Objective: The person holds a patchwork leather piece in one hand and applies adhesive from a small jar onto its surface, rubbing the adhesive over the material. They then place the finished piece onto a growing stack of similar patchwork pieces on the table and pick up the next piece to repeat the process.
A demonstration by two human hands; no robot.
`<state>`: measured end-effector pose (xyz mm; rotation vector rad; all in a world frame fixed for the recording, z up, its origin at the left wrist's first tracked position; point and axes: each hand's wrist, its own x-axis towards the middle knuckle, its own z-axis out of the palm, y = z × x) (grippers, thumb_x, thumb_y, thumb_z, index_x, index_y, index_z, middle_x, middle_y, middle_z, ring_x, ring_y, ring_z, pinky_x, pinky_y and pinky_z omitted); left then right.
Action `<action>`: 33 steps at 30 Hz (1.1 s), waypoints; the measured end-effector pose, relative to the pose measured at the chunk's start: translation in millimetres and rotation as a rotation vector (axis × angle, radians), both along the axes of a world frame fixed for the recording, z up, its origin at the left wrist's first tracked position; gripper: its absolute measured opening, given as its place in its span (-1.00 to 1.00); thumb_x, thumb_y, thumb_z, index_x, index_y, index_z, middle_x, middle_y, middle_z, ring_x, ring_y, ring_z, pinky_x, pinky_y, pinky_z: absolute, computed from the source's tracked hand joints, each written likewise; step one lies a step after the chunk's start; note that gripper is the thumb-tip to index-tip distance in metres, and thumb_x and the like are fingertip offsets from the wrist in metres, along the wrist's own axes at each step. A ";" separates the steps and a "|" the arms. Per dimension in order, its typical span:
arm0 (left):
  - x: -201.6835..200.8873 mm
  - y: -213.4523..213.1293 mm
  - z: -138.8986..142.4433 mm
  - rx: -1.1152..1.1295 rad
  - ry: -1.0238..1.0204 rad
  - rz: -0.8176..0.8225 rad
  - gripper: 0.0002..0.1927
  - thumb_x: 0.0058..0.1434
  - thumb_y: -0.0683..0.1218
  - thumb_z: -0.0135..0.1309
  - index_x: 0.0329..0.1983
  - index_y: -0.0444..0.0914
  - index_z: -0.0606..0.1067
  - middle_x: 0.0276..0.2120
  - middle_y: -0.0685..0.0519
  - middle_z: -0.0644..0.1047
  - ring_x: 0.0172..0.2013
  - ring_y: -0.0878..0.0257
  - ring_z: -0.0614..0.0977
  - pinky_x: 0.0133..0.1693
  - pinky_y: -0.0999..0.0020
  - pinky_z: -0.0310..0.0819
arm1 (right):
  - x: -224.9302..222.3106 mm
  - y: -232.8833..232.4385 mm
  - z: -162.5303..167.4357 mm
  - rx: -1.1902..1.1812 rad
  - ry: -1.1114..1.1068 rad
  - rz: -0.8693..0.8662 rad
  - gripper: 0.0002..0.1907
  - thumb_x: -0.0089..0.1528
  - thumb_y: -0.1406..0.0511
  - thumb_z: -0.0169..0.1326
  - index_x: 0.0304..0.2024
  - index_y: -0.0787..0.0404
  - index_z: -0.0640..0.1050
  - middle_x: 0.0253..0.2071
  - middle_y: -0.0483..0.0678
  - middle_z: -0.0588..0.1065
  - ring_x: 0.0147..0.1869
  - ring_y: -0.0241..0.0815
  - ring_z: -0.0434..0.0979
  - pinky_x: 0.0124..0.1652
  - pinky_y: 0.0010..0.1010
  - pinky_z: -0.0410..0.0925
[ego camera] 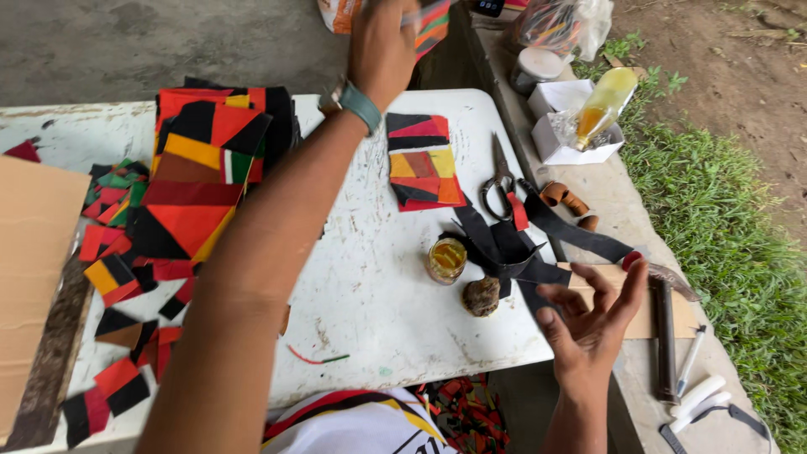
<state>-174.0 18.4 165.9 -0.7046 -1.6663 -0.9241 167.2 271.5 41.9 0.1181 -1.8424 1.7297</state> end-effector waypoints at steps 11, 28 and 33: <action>27.3 40.4 -164.2 -0.032 -0.444 -0.052 -0.90 0.14 -0.33 0.06 -0.32 -0.29 0.49 -0.31 -0.11 0.55 -0.27 -0.12 0.60 -0.23 0.05 0.50 | 11.3 25.7 -40.8 0.014 -0.238 -0.060 0.20 0.12 0.51 0.18 0.62 0.00 -0.21 0.17 0.18 0.36 0.00 -0.09 0.56 0.01 -0.23 0.43; 77.0 34.1 -200.4 -0.327 -0.671 -0.162 -0.85 0.13 -0.23 0.15 -0.22 -0.30 0.60 -0.15 -0.13 0.57 -0.12 -0.06 0.62 -0.07 0.12 0.53 | 12.1 -7.9 -31.5 0.062 -0.094 -0.011 0.04 0.18 0.51 0.19 0.59 0.12 -0.04 0.08 0.12 0.44 0.01 -0.14 0.56 0.06 -0.25 0.44; 146.6 -20.9 -187.5 -0.298 -0.782 -0.193 -0.69 0.16 -0.09 0.23 -0.07 -0.33 0.60 -0.13 -0.19 0.61 -0.09 -0.09 0.62 -0.04 0.11 0.52 | -2.8 -78.1 -22.4 0.166 0.105 0.111 -0.02 0.21 0.51 0.18 0.58 0.16 0.00 -0.04 0.06 0.51 0.04 -0.17 0.56 0.10 -0.33 0.42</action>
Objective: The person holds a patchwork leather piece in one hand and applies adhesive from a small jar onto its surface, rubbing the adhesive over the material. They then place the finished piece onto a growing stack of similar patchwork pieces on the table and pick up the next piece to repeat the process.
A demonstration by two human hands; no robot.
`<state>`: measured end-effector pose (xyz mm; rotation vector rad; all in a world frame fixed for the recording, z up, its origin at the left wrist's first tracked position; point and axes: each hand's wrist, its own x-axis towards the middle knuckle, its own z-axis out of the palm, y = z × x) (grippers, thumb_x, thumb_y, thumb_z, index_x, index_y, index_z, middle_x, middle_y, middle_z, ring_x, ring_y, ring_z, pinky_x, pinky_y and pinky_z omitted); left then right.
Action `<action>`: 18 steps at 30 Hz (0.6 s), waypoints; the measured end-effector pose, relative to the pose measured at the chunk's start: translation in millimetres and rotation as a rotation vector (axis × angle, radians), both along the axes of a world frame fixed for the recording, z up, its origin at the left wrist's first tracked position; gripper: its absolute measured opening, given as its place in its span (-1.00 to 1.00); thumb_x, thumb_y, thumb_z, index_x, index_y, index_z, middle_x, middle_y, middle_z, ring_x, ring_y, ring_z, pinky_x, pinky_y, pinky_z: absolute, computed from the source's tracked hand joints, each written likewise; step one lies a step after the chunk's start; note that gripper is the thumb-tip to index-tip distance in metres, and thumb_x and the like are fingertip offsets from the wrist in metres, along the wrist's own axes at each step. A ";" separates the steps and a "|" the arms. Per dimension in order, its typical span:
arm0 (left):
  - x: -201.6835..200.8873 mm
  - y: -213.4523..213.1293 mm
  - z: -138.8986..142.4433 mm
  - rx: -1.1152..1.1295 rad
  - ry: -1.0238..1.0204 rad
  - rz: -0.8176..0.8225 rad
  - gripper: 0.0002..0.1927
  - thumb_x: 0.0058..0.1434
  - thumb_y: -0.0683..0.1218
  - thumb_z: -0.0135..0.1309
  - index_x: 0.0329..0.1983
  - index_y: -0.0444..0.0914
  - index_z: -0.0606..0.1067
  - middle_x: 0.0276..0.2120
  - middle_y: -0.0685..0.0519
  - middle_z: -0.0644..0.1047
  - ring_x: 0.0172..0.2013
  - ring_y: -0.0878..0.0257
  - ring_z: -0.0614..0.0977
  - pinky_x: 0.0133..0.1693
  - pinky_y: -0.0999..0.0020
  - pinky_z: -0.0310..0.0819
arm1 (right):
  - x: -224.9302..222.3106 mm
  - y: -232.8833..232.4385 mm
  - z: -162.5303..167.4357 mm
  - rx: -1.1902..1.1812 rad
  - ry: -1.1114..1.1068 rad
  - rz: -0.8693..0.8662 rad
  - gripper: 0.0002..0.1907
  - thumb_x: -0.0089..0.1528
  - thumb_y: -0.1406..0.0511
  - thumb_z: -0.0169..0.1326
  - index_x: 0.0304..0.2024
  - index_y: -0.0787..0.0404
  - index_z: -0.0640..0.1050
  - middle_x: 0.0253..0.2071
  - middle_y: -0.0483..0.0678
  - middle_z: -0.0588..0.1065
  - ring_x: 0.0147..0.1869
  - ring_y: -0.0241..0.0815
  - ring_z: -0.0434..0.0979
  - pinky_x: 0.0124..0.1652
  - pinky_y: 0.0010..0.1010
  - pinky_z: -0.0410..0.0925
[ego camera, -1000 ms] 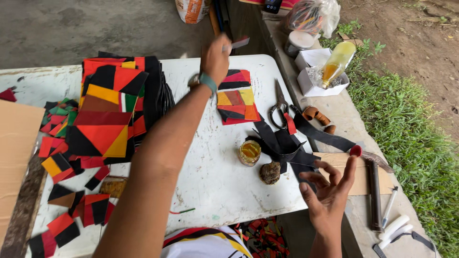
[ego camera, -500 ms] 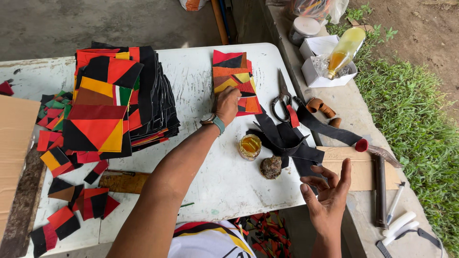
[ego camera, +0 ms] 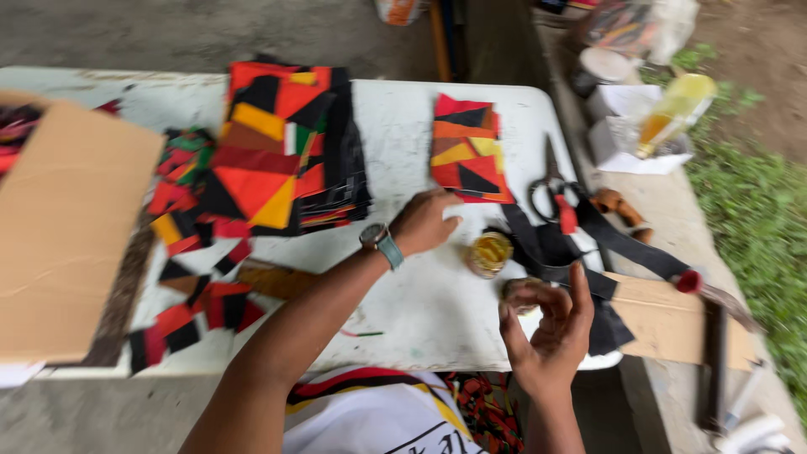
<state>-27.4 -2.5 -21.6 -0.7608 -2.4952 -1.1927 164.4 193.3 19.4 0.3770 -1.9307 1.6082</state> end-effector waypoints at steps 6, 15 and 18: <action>99.4 -100.2 -21.1 -0.001 -0.331 0.012 -0.76 0.22 -0.06 0.11 -0.15 -0.27 0.63 -0.16 -0.11 0.69 -0.10 0.02 0.71 -0.05 0.20 0.57 | -60.8 -123.3 27.2 0.397 0.205 0.192 0.02 0.13 0.45 0.33 0.51 0.23 0.05 -0.01 0.02 0.57 0.04 -0.12 0.56 0.12 -0.31 0.38; 145.7 -183.2 -73.8 0.679 -0.748 -0.129 -0.66 0.36 -0.06 0.14 0.04 -0.42 0.57 -0.12 -0.14 0.63 -0.10 0.17 0.63 -0.08 0.25 0.53 | -111.0 -289.6 50.4 0.942 0.425 0.246 0.16 -0.04 0.28 0.35 0.51 0.04 0.03 -0.18 -0.05 0.57 -0.01 0.02 0.49 -0.01 -0.09 0.29; 149.0 -196.8 -70.8 0.924 -0.873 -0.166 -0.58 0.44 0.06 0.01 0.06 -0.41 0.52 -0.04 -0.06 0.61 -0.06 0.15 0.64 -0.10 0.23 0.53 | -123.5 -290.7 55.9 1.007 0.403 0.267 0.04 0.12 0.37 0.27 0.54 0.05 0.01 -0.26 -0.06 0.59 -0.07 -0.01 0.54 0.03 -0.07 0.31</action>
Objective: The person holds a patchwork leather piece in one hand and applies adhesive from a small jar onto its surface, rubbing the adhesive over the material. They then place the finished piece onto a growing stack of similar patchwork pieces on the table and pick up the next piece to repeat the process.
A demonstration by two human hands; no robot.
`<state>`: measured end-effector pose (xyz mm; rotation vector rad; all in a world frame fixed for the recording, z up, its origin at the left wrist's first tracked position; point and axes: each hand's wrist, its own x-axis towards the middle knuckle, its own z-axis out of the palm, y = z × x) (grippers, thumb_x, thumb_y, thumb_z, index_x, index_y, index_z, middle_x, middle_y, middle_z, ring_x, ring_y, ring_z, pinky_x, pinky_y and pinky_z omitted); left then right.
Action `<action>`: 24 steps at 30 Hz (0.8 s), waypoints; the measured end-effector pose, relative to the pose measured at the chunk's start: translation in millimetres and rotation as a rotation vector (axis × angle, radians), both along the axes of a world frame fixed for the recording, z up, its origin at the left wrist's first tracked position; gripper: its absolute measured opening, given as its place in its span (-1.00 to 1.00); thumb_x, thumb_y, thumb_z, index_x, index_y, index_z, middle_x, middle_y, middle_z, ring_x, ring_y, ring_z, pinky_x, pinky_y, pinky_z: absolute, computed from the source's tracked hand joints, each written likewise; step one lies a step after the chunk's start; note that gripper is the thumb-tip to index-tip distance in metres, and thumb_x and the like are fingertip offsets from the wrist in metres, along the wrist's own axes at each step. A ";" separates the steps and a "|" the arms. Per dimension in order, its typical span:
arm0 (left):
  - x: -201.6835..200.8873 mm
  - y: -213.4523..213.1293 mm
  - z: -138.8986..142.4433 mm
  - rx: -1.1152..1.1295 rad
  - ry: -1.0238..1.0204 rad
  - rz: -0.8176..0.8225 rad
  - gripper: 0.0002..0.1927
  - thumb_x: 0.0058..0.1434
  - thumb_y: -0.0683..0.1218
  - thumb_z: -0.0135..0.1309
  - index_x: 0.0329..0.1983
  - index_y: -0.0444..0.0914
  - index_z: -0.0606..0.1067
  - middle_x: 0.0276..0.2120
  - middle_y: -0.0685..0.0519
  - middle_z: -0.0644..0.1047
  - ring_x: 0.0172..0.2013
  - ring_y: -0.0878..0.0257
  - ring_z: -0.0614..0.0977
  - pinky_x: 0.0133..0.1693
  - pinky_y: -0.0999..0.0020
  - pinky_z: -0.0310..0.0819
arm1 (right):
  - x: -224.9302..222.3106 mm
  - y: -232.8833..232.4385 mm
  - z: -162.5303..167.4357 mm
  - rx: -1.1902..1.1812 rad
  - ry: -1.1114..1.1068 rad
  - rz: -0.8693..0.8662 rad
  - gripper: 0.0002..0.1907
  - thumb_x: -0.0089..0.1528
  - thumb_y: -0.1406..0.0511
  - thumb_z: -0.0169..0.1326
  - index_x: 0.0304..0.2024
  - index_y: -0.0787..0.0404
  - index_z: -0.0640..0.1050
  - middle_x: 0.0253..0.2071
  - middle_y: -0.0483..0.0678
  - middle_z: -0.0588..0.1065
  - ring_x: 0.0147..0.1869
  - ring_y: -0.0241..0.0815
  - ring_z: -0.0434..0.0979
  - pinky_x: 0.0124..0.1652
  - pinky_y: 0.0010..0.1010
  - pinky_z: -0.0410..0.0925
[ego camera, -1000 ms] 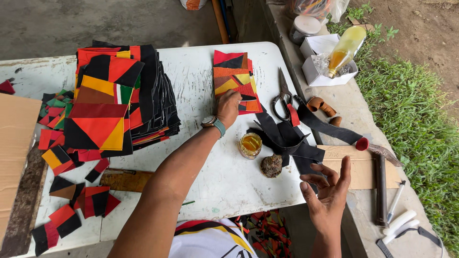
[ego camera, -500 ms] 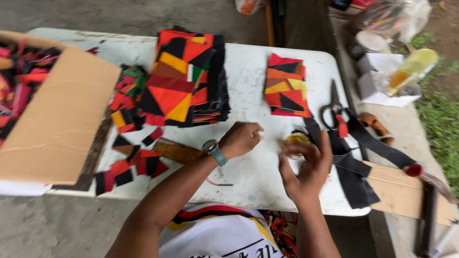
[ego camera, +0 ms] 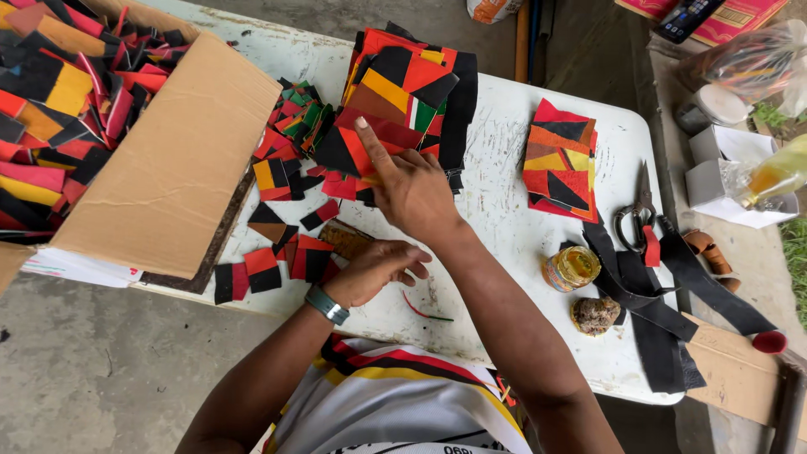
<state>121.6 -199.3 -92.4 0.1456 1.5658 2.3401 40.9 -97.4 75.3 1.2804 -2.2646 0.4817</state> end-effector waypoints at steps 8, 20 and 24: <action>16.2 -19.3 56.6 0.694 -0.033 -0.007 0.04 0.04 0.57 -0.16 0.27 -0.32 0.37 0.08 -0.10 0.59 0.09 0.06 0.62 0.09 0.08 0.51 | 62.8 118.3 19.0 -0.176 -0.190 0.201 -0.12 0.26 0.41 0.22 0.52 0.18 0.08 -0.12 -0.09 0.63 -0.05 0.01 0.60 0.16 -0.19 0.34; -18.1 65.0 28.0 -0.723 0.537 0.002 -0.69 0.35 -0.09 0.09 0.07 -0.37 0.54 -0.09 -0.05 0.63 -0.07 0.32 0.62 -0.02 0.31 0.51 | 51.9 300.2 -6.1 0.253 -0.319 -0.587 -0.34 -0.18 0.05 0.46 -0.01 0.01 0.69 0.17 0.03 0.41 0.24 0.11 0.31 0.15 -0.07 0.22; -29.4 75.2 31.0 -0.600 0.289 -0.040 -0.69 0.39 -0.02 0.05 0.03 -0.33 0.57 -0.20 0.08 0.68 -0.19 0.40 0.59 -0.11 0.41 0.53 | 24.5 300.1 -22.1 0.431 -0.517 -0.609 -0.34 -0.16 -0.04 0.43 -0.02 -0.05 0.68 0.20 -0.12 0.38 0.31 0.03 0.24 0.24 -0.06 0.11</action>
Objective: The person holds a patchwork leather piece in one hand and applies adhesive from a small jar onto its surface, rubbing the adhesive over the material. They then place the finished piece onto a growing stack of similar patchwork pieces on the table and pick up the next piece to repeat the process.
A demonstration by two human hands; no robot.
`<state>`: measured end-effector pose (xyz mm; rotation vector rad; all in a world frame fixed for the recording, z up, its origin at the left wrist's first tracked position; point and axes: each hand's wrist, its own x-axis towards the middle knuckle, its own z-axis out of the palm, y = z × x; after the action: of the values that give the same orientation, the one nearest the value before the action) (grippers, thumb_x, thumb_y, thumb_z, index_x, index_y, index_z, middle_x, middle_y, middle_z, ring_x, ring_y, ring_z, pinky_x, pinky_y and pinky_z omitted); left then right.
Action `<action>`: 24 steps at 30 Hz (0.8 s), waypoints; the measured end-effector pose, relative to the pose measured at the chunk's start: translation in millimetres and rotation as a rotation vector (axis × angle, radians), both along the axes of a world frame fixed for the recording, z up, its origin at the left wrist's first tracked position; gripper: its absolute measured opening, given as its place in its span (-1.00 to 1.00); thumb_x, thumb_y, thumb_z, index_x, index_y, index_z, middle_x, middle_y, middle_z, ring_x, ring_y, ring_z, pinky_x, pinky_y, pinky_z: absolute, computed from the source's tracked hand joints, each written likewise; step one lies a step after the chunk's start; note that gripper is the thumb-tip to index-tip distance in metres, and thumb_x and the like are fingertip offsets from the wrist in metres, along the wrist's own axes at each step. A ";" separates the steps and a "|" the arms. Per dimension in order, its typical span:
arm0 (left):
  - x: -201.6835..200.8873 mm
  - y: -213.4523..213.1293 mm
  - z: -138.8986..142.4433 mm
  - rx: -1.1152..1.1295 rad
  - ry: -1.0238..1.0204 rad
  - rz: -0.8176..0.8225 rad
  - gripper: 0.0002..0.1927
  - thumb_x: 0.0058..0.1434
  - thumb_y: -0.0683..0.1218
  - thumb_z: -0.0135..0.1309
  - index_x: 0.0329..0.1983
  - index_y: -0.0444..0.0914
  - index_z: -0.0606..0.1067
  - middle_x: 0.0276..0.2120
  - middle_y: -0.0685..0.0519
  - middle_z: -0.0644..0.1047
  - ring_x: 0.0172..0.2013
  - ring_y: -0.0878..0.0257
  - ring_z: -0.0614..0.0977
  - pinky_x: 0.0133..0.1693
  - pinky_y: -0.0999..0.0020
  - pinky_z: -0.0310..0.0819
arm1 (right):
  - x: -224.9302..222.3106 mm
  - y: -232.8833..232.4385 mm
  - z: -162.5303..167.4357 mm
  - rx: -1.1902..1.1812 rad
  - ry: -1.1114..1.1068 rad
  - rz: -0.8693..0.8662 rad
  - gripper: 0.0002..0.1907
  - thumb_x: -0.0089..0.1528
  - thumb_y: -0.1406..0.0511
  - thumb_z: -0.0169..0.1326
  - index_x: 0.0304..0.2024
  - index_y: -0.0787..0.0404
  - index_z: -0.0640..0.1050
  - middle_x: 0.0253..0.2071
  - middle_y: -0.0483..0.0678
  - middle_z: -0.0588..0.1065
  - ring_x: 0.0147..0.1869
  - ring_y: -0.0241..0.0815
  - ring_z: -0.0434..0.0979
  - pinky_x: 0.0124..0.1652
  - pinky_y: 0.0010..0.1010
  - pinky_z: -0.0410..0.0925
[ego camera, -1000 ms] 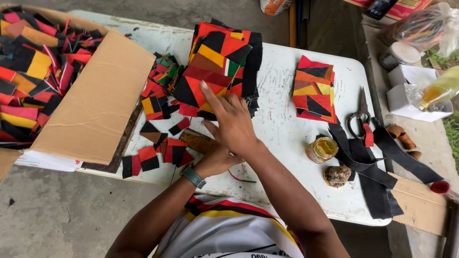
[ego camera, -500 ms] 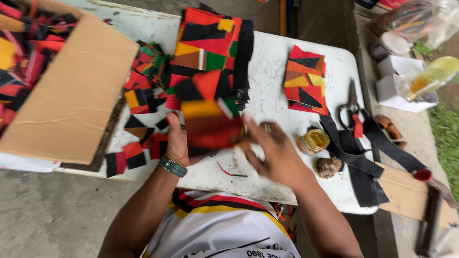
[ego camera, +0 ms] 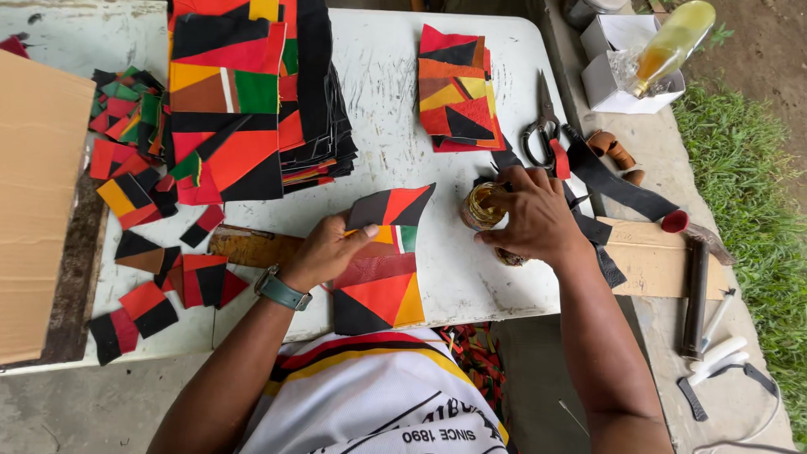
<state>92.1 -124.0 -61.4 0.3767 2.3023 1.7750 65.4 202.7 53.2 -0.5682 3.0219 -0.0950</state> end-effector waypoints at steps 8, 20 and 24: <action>-0.7 1.3 26.4 0.847 -0.246 -0.081 -0.75 0.34 -0.19 0.16 0.06 -0.30 0.51 -0.07 0.11 0.60 -0.04 0.33 0.59 0.04 0.33 0.50 | -12.4 -11.0 11.9 0.016 -0.079 0.044 -0.38 -0.14 -0.04 0.45 -0.06 -0.03 0.69 0.27 -0.13 0.34 0.30 0.02 0.19 0.21 -0.06 0.06; 10.3 20.7 28.8 0.980 -0.421 -0.340 -0.79 0.42 -0.16 0.18 0.02 -0.37 0.51 -0.28 0.02 0.60 -0.47 0.37 0.54 -0.44 0.51 0.44 | 89.7 11.0 40.7 -1.080 0.158 0.256 -0.44 0.02 0.30 0.28 0.11 0.13 0.61 0.33 0.05 0.30 0.47 0.00 0.27 0.41 -0.14 0.16; 13.4 38.6 37.9 0.940 -0.467 -0.149 -0.64 0.16 -0.22 0.15 0.05 -0.28 0.49 -0.10 0.11 0.61 -0.11 0.36 0.63 0.01 0.44 0.56 | 92.7 -11.0 37.8 -1.005 0.355 0.227 -0.36 -0.07 0.32 0.27 0.13 0.19 0.59 0.35 0.11 0.26 0.53 0.07 0.23 0.46 -0.10 0.11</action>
<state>105.5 -85.4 -23.5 0.2143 1.0114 2.4248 158.1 191.6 91.1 -1.0489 2.9851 -1.6974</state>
